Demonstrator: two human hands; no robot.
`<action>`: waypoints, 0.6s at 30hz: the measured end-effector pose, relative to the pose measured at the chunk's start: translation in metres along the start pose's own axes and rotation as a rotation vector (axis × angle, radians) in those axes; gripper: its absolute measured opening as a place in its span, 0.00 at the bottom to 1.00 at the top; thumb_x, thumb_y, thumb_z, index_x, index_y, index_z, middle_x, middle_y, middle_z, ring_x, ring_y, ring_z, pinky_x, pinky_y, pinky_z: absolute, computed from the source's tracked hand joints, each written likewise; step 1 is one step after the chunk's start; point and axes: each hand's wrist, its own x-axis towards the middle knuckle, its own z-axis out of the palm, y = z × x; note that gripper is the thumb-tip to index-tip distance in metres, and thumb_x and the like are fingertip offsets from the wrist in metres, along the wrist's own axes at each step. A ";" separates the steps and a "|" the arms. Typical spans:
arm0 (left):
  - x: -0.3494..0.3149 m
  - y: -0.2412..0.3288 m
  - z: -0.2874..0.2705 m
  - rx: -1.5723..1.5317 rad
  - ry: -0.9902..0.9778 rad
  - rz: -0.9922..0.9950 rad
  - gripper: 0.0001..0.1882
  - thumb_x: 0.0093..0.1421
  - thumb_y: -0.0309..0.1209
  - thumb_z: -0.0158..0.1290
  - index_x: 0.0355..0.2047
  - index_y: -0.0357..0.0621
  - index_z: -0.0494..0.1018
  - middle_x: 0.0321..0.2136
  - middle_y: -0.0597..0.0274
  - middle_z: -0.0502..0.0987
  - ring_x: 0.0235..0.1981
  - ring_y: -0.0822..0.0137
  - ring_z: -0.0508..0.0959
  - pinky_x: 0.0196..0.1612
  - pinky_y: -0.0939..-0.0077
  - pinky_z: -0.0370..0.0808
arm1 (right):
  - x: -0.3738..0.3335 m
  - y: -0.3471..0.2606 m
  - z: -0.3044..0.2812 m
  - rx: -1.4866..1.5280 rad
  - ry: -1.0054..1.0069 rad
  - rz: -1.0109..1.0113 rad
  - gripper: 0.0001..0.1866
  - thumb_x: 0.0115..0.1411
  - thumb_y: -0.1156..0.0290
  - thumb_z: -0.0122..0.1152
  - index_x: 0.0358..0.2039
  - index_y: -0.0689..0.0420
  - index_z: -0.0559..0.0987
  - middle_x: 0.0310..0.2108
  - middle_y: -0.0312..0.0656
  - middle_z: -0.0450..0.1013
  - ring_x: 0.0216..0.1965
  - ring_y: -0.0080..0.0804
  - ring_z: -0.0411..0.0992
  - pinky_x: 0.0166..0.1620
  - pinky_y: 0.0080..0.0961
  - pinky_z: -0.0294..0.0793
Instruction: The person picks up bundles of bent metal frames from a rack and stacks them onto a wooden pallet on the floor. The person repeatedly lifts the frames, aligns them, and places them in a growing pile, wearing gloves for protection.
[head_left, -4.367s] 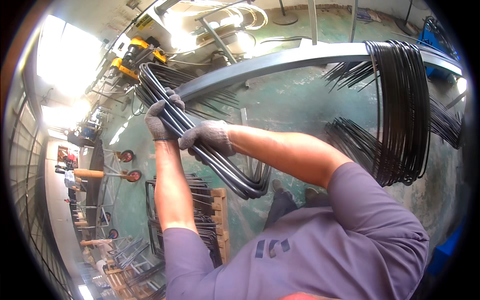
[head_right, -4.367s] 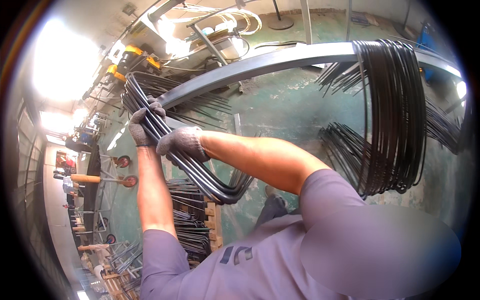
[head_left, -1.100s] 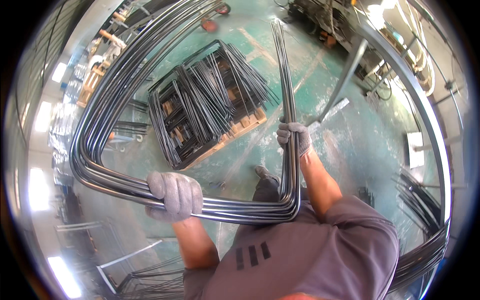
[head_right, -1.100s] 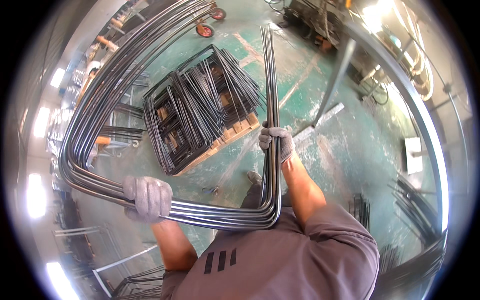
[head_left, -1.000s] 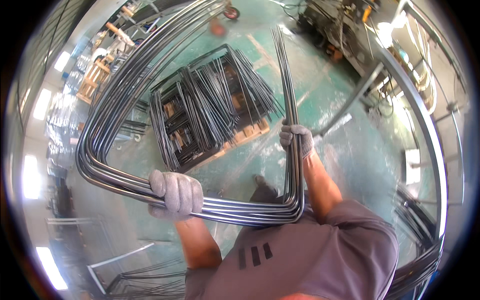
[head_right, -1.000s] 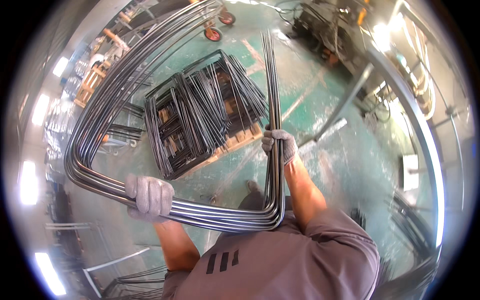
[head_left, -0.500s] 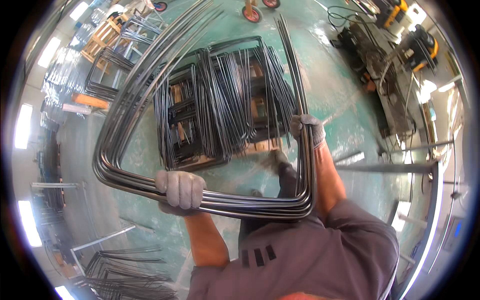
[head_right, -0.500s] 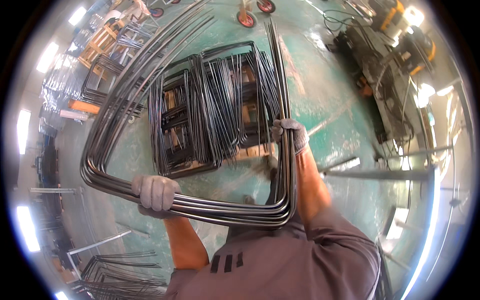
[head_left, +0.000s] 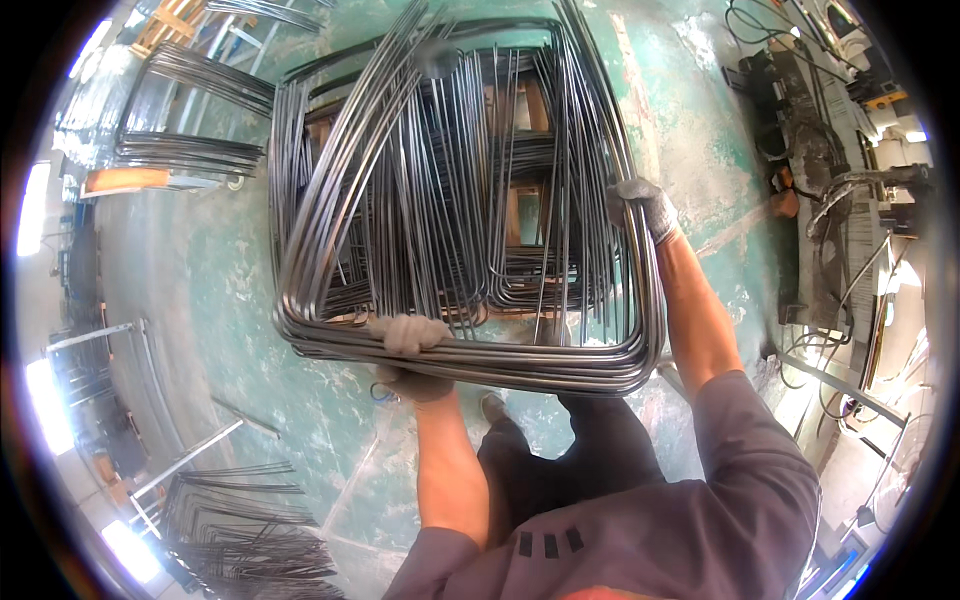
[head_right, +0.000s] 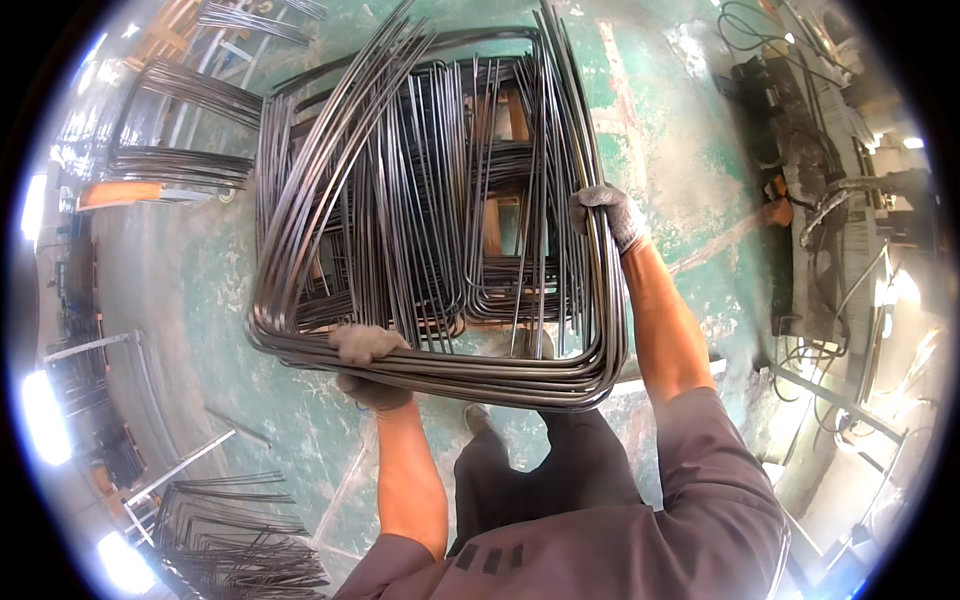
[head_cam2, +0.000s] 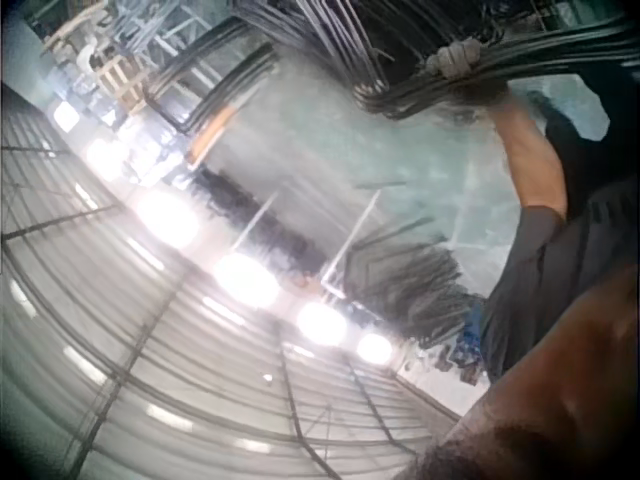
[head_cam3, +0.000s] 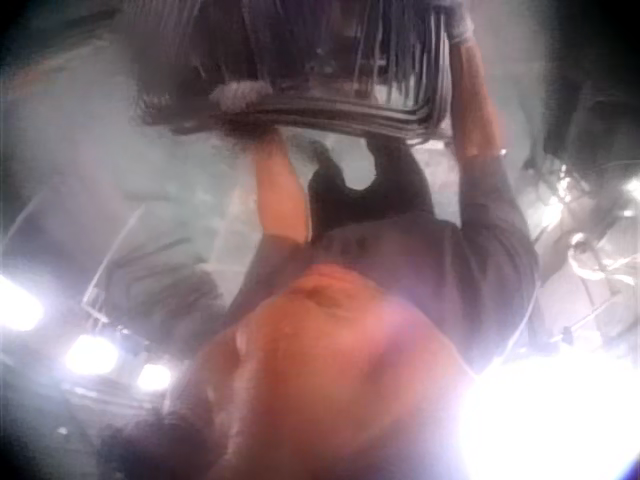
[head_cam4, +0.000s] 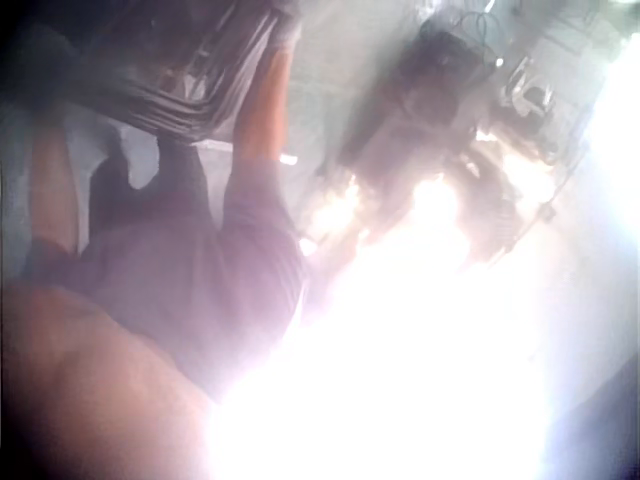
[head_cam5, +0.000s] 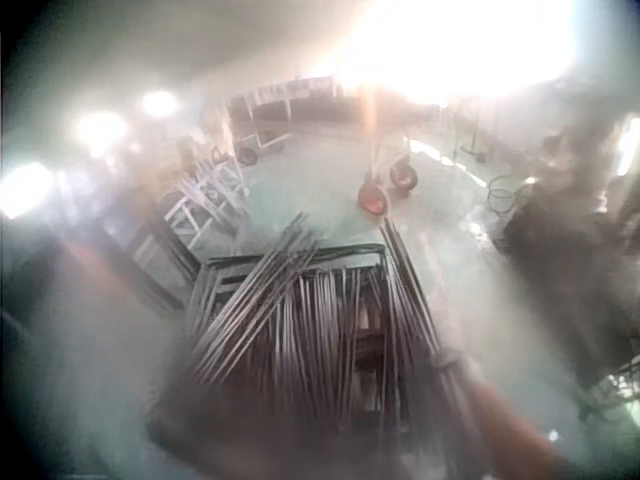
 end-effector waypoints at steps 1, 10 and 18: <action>-0.009 -0.004 -0.026 0.038 0.114 0.010 0.13 0.59 0.22 0.65 0.41 0.53 0.77 0.28 0.78 0.74 0.34 0.75 0.75 0.48 0.68 0.76 | 0.014 0.012 -0.018 -0.106 0.013 0.009 0.13 0.59 0.65 0.66 0.27 0.63 0.81 0.20 0.44 0.74 0.21 0.35 0.74 0.28 0.31 0.74; -0.152 -0.009 -0.279 0.028 0.831 -0.249 0.15 0.69 0.40 0.49 0.36 0.42 0.76 0.35 0.54 0.79 0.44 0.54 0.78 0.59 0.48 0.74 | 0.032 0.098 -0.126 -0.343 0.428 0.363 0.18 0.48 0.82 0.67 0.42 0.67 0.79 0.26 0.47 0.78 0.24 0.39 0.78 0.29 0.37 0.83; -0.131 -0.030 -0.283 1.842 0.572 -0.941 0.13 0.66 0.36 0.60 0.33 0.38 0.83 0.34 0.48 0.86 0.37 0.49 0.85 0.49 0.52 0.82 | 0.056 0.151 -0.186 -0.884 0.651 0.326 0.30 0.49 0.72 0.74 0.54 0.68 0.80 0.40 0.51 0.83 0.39 0.43 0.82 0.45 0.38 0.84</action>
